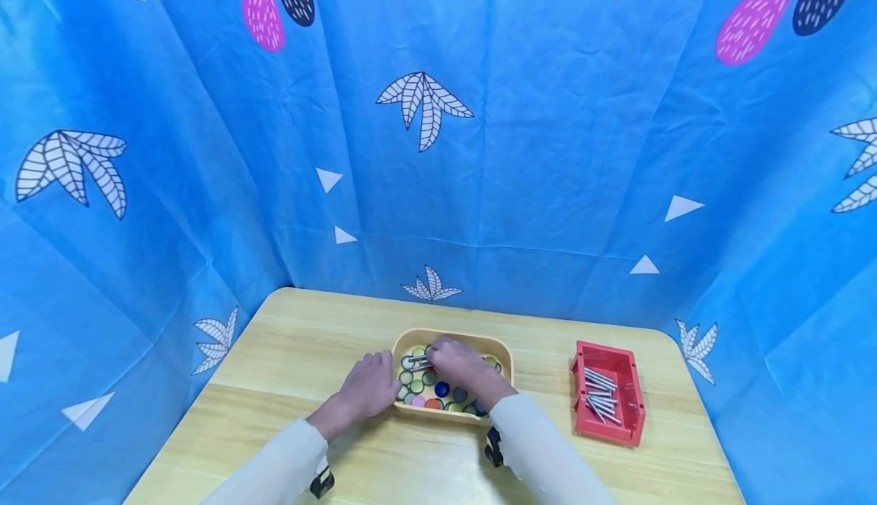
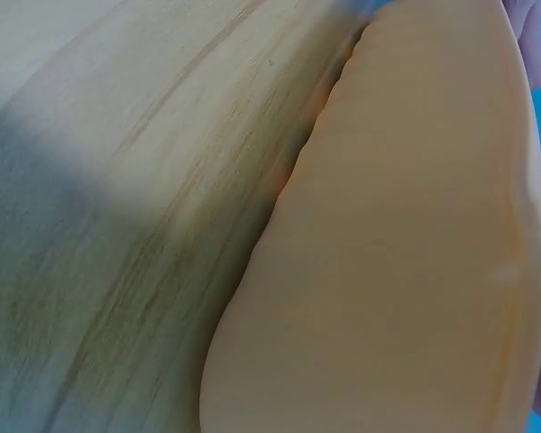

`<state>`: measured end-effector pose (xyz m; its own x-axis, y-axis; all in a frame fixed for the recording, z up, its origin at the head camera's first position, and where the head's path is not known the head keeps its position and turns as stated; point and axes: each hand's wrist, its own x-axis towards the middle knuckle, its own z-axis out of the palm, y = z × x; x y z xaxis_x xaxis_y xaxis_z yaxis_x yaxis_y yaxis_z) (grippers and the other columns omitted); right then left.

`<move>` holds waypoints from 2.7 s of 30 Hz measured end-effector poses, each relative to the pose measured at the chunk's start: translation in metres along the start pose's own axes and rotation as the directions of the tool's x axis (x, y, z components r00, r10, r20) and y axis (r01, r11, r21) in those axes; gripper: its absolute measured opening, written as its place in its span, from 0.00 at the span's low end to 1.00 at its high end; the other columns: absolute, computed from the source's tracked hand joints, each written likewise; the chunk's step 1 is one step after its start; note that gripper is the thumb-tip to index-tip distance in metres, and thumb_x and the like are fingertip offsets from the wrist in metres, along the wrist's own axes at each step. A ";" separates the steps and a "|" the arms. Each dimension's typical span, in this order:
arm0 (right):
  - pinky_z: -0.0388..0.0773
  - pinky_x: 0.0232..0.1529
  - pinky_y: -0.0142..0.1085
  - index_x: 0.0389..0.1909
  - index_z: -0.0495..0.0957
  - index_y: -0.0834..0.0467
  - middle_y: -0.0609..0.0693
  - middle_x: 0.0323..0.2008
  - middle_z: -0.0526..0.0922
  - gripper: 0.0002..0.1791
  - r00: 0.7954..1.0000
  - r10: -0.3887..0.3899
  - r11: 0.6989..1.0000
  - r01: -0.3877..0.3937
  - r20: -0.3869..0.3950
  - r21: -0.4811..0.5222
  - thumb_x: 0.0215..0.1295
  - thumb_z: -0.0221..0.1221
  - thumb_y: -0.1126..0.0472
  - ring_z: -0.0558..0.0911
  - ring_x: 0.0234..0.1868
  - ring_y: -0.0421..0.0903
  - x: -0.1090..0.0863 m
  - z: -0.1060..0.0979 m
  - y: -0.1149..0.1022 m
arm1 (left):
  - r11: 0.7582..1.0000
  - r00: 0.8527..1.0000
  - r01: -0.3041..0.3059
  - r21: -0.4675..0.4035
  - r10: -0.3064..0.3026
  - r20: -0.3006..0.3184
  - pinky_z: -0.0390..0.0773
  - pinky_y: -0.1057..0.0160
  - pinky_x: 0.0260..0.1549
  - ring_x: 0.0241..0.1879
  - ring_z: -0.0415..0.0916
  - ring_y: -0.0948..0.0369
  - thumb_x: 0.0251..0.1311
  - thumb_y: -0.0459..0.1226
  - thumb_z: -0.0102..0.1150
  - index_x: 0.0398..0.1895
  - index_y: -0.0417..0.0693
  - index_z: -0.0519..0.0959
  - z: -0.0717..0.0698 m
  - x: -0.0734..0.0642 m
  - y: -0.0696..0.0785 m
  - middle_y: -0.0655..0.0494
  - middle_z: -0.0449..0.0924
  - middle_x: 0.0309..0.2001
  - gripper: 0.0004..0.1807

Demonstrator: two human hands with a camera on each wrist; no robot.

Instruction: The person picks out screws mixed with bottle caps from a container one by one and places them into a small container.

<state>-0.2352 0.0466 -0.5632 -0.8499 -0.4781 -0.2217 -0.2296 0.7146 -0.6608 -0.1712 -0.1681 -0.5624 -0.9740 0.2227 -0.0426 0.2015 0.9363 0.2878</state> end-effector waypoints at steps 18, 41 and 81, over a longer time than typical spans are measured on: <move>0.75 0.37 0.29 0.34 0.82 0.50 0.42 0.36 0.82 0.07 0.952 -0.292 0.796 0.293 0.088 -0.530 0.69 0.55 0.59 0.74 0.34 0.37 0.007 -0.002 -0.003 | 1.000 1.000 -0.002 -0.022 0.002 -0.006 0.68 0.58 0.29 0.30 0.66 0.55 0.61 0.44 0.58 0.41 0.39 0.72 0.002 0.003 0.000 0.50 0.70 0.30 0.16; 0.79 0.38 0.28 0.36 0.84 0.55 0.46 0.35 0.82 0.04 0.852 -0.517 0.615 0.440 0.086 -0.655 0.64 0.62 0.67 0.77 0.35 0.38 -0.035 -0.027 0.004 | 1.000 1.000 0.007 -0.027 -0.007 0.007 0.69 0.57 0.31 0.31 0.66 0.55 0.62 0.45 0.58 0.42 0.38 0.72 0.002 0.000 0.001 0.50 0.70 0.31 0.18; 0.82 0.33 0.34 0.27 0.81 0.57 0.46 0.27 0.80 0.15 0.708 -0.613 0.731 0.341 -0.350 -0.592 0.41 0.72 0.77 0.79 0.32 0.42 -0.131 -0.101 0.071 | 1.000 1.000 0.014 0.002 -0.014 0.018 0.72 0.55 0.33 0.32 0.68 0.54 0.60 0.46 0.56 0.44 0.37 0.72 0.003 0.002 -0.001 0.49 0.72 0.32 0.20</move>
<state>-0.1878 0.2116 -0.5089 -0.6269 -0.5980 0.4995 -0.7379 0.6614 -0.1342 -0.1730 -0.1674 -0.5657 -0.9747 0.2142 -0.0642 0.1877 0.9398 0.2856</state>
